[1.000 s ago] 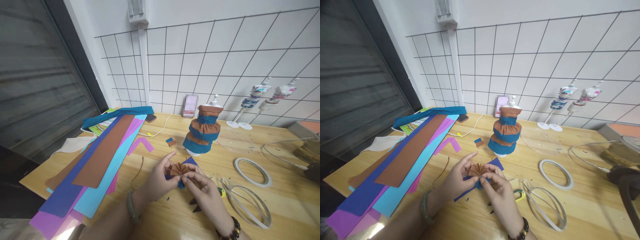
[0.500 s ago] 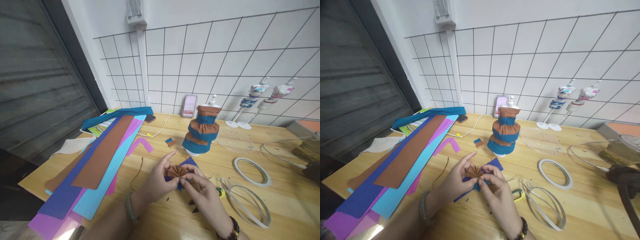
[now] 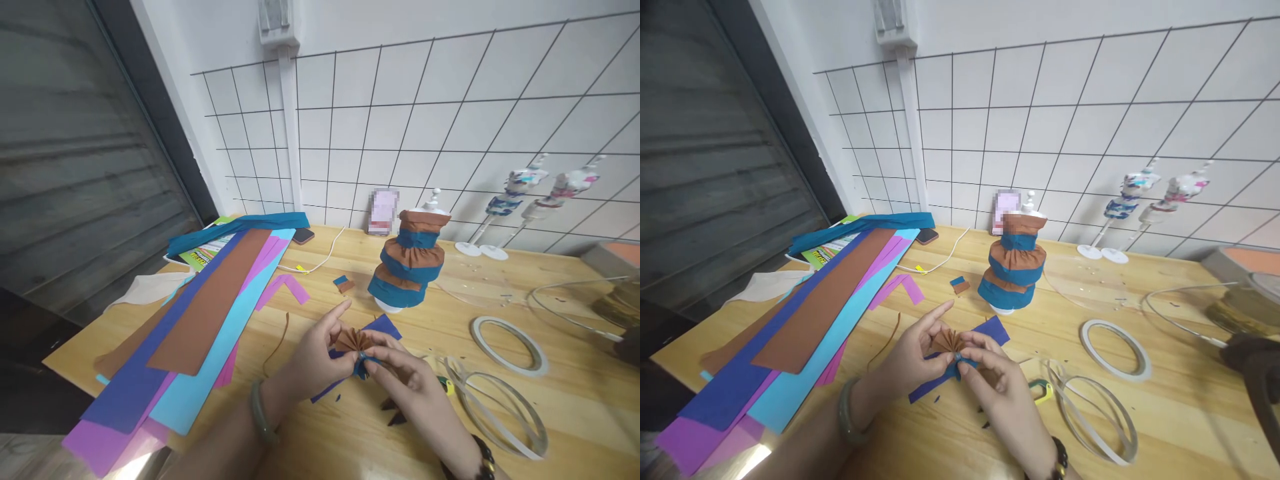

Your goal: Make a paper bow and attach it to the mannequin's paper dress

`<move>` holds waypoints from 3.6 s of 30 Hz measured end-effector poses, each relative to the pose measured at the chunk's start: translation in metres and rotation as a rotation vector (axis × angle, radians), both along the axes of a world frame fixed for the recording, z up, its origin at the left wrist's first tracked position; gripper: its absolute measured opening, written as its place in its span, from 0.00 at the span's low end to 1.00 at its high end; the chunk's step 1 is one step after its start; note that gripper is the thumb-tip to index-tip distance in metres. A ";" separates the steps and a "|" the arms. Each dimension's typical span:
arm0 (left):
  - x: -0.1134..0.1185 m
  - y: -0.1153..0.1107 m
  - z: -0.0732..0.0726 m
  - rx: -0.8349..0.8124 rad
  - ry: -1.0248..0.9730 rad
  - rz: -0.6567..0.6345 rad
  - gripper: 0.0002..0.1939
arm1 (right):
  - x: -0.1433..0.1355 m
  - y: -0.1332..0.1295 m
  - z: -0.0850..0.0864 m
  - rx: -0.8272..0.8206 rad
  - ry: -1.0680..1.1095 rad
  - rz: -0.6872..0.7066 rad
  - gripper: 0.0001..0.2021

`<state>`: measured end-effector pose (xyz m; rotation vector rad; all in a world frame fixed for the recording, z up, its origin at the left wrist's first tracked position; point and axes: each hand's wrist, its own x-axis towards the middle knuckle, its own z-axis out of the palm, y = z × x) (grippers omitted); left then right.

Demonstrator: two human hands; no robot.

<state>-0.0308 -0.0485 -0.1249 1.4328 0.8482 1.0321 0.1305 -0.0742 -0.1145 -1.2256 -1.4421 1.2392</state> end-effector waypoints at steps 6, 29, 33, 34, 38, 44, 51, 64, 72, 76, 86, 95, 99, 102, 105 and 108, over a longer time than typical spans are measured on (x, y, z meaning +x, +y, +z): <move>0.001 -0.002 0.001 -0.027 0.044 -0.036 0.39 | 0.000 0.000 0.006 -0.103 -0.018 -0.005 0.15; -0.008 -0.006 0.004 -0.053 -0.241 -0.302 0.44 | 0.003 -0.007 0.005 -0.490 0.474 0.150 0.10; -0.009 -0.006 0.004 -0.087 -0.296 -0.395 0.45 | -0.001 -0.011 0.014 -0.562 0.613 0.353 0.08; -0.010 -0.006 0.004 -0.097 -0.308 -0.418 0.46 | -0.001 -0.011 0.015 -0.567 0.628 0.378 0.07; -0.011 -0.005 0.004 -0.087 -0.338 -0.478 0.45 | -0.003 -0.014 0.016 -0.605 0.672 0.458 0.06; -0.013 -0.005 0.001 -0.036 -0.302 -0.552 0.45 | -0.004 -0.017 0.003 -0.678 0.738 0.454 0.05; -0.013 -0.003 0.002 -0.139 -0.343 -0.551 0.50 | -0.004 -0.012 0.001 -0.558 0.578 0.436 0.06; -0.008 0.001 0.003 -0.283 -0.143 -0.348 0.44 | 0.006 -0.007 0.004 0.115 -0.136 -0.014 0.07; -0.003 0.000 0.004 -0.338 -0.110 -0.231 0.15 | 0.003 -0.006 0.001 0.257 -0.279 0.018 0.07; 0.000 0.001 0.003 -0.348 -0.125 -0.177 0.12 | 0.002 -0.006 -0.003 0.225 -0.264 0.023 0.07; -0.002 0.004 0.004 -0.365 -0.169 -0.075 0.21 | 0.001 -0.002 0.004 -0.187 -0.068 -0.109 0.09; -0.001 0.001 0.006 -0.266 -0.055 -0.026 0.21 | 0.002 -0.002 0.001 -0.152 -0.054 -0.098 0.10; -0.001 0.001 0.006 -0.254 -0.056 -0.006 0.22 | 0.002 -0.002 0.001 -0.172 -0.066 -0.113 0.10; -0.002 0.003 0.004 -0.254 -0.086 -0.022 0.22 | 0.002 -0.001 0.001 -0.156 -0.072 -0.105 0.09; -0.001 0.004 0.002 -0.299 -0.080 -0.072 0.25 | 0.001 -0.002 -0.002 -0.101 -0.093 -0.095 0.09; 0.000 0.004 0.001 -0.357 -0.087 -0.106 0.30 | 0.002 -0.002 -0.006 0.006 -0.127 -0.091 0.09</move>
